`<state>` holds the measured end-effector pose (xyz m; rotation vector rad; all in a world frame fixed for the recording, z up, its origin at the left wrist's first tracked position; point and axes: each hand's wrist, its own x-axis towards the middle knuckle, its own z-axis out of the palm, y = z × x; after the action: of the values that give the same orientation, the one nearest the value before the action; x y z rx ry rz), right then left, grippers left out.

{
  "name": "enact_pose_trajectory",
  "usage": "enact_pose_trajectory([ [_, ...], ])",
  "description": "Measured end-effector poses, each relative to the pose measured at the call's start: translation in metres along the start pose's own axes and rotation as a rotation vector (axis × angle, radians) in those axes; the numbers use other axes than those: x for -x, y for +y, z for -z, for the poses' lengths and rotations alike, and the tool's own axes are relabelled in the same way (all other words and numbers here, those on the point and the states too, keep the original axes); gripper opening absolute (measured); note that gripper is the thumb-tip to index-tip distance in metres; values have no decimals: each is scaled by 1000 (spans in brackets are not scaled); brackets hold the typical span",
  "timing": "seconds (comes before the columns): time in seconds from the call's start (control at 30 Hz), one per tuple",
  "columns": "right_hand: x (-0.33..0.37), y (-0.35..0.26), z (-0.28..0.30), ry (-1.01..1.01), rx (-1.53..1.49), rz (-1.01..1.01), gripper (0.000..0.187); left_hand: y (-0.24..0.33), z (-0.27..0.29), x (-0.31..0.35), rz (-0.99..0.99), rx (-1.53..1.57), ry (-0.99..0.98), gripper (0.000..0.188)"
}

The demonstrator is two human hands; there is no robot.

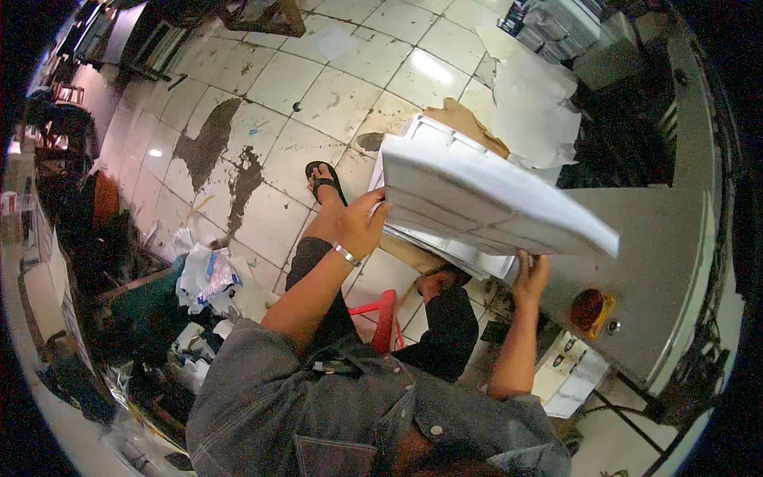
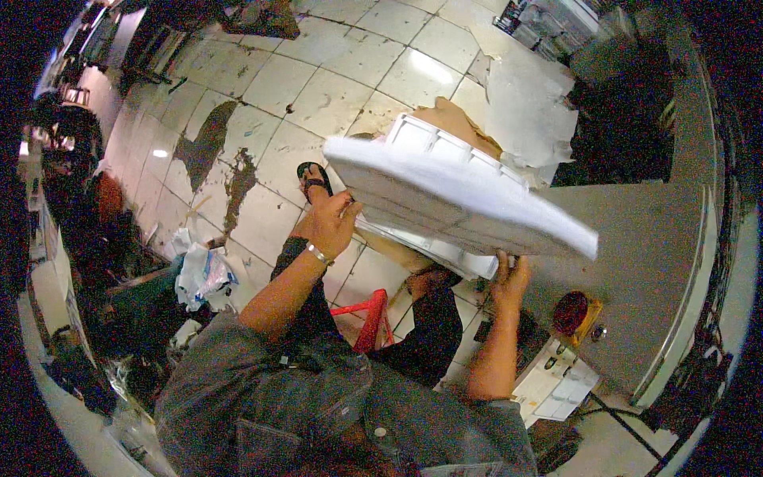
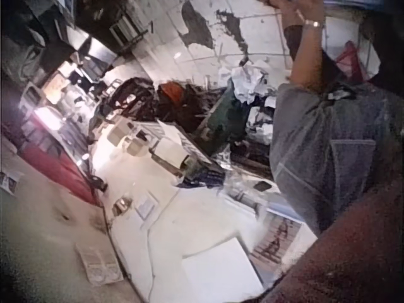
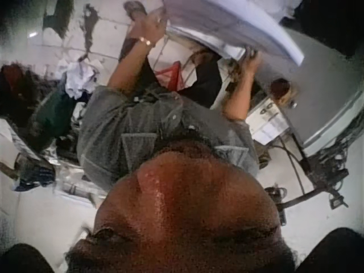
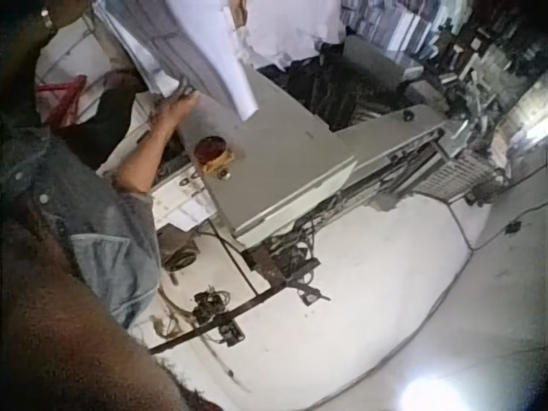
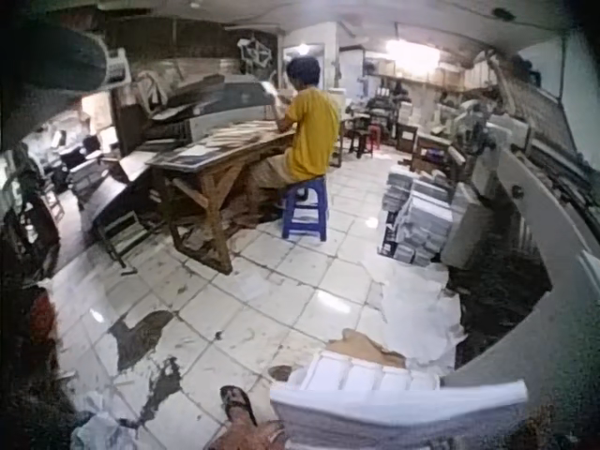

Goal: The person picks up stacks of printed paper sheets from a stool, aligns the edges of the sheets by hand, and places the stacks onto the tray of a large machine.

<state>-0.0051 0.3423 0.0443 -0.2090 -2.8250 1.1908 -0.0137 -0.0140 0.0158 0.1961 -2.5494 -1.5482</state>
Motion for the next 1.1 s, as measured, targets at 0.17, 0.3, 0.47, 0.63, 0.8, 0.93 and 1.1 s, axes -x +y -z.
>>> enact_pose_trajectory([
  [0.17,-57,-48,33,-174,-189,58,22,-9,-17,19,158,243,47,22],
  [0.3,-108,-46,15,-432,55,142,30,-33,-40,40,343,291,81,22],
  [0.47,-150,16,-50,-697,184,72,35,-62,-61,55,571,198,1,23],
  [0.63,-164,45,-94,-868,197,38,29,-106,-83,65,707,205,0,24],
  [0.8,-174,93,-121,-884,258,47,26,-108,-87,58,790,224,-89,26],
  [0.93,-176,98,-130,-882,314,62,28,-133,-97,69,734,273,-56,27],
  [1.1,-171,97,-135,-762,251,-46,38,-126,-96,62,830,315,-83,27],
])
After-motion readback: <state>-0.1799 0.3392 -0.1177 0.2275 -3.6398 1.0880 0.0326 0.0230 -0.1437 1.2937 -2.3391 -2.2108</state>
